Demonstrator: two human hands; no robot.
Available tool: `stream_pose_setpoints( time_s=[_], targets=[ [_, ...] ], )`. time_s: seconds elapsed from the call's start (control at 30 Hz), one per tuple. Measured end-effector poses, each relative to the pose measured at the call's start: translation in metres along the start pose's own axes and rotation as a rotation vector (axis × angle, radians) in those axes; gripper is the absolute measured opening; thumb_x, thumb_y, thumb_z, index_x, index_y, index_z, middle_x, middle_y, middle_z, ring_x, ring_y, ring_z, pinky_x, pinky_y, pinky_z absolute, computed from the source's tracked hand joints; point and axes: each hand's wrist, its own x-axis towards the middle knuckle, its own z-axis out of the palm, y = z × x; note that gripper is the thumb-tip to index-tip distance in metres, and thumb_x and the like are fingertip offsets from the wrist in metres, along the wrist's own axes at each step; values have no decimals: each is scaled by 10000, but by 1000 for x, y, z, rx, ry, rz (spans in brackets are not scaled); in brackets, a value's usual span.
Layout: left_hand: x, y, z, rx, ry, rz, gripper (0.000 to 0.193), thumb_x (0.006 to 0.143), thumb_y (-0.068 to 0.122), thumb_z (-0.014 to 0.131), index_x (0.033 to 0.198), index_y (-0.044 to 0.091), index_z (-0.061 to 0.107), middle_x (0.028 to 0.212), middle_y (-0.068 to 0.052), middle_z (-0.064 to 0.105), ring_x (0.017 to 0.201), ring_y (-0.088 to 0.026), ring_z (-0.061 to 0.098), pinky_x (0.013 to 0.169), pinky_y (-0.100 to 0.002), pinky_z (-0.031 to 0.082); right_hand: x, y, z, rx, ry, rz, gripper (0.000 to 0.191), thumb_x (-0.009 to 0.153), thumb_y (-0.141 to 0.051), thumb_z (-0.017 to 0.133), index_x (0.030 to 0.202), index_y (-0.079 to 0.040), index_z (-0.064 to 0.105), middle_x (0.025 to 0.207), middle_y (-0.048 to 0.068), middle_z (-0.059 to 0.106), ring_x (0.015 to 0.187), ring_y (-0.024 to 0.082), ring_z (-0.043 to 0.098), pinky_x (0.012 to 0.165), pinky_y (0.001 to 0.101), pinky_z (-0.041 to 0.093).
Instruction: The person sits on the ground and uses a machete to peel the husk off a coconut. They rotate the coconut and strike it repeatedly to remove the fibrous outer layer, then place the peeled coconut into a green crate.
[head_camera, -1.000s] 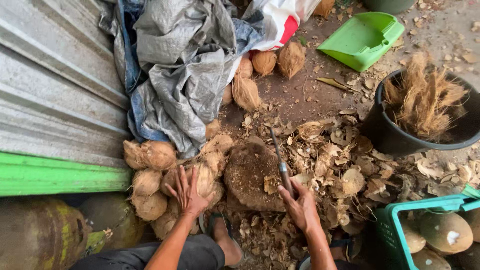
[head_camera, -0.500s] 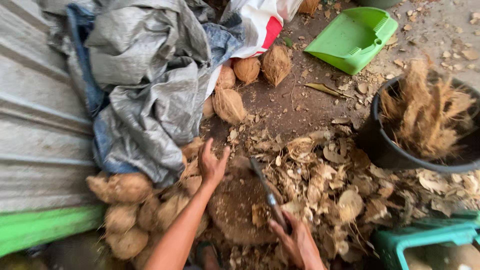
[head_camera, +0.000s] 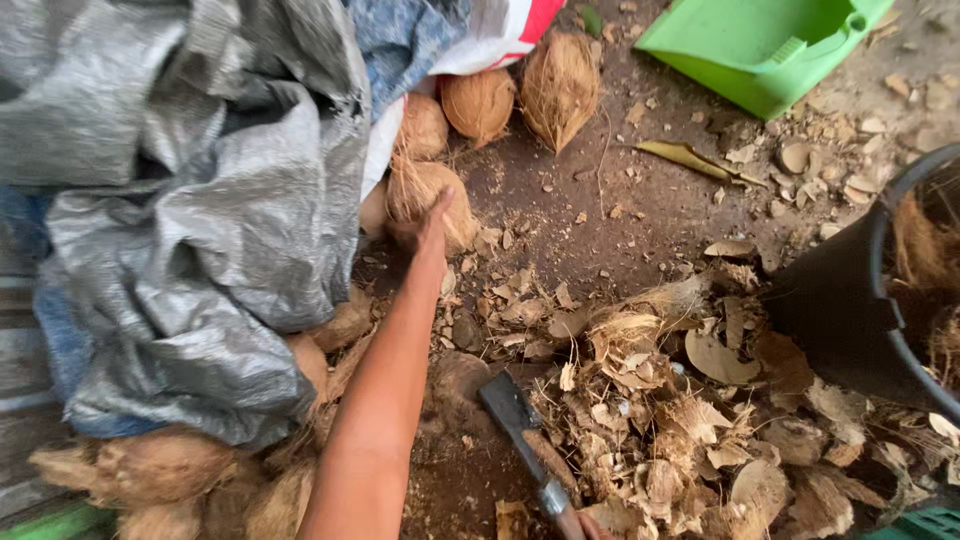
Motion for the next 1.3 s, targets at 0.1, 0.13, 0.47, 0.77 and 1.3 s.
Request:
stream_pose_setpoints(
  time_s=[0.1,0.13,0.47,0.77,1.3],
  targets=[
    [-7,-1,1,-26,64,44,1460,668,543,948,1613,147,-91,1701,-185,-73,1563,-359,84,1216,-600,171,0,4,3,-2,-20,-18,698,762,-444,828,1394,-202,654,1052,85,808,1020,189,778,925,325,561],
    [-12,-2,-1,-11,79,54,1439,673,523,962,1609,132,-58,1694,-191,-34,1555,-362,103,1215,-589,174,-3,6,2,-2,-23,-31,696,765,-443,825,1395,-203,652,1062,86,805,1028,191,775,929,328,558],
    [-124,-35,-109,-179,-250,509,905,691,356,928,1428,18,527,1457,-222,668,1328,-331,649,1134,-474,398,-73,-108,-33,74,123,-74,653,814,-426,775,1420,-218,651,1039,66,808,1041,193,761,955,334,524],
    [-242,-58,-228,-330,-28,501,686,819,277,820,1332,-23,477,1419,-246,594,1299,-405,606,1087,-590,500,-175,-177,-23,258,-233,-101,384,940,-426,699,1104,-78,702,760,50,635,689,160,579,635,328,459],
    [-298,-162,-259,769,-356,985,815,727,566,804,1317,97,494,1273,-185,586,1189,-350,585,998,-538,489,-244,-158,-151,477,517,-280,237,949,-256,698,1007,-43,612,721,72,564,580,170,510,514,353,433]
  ],
)
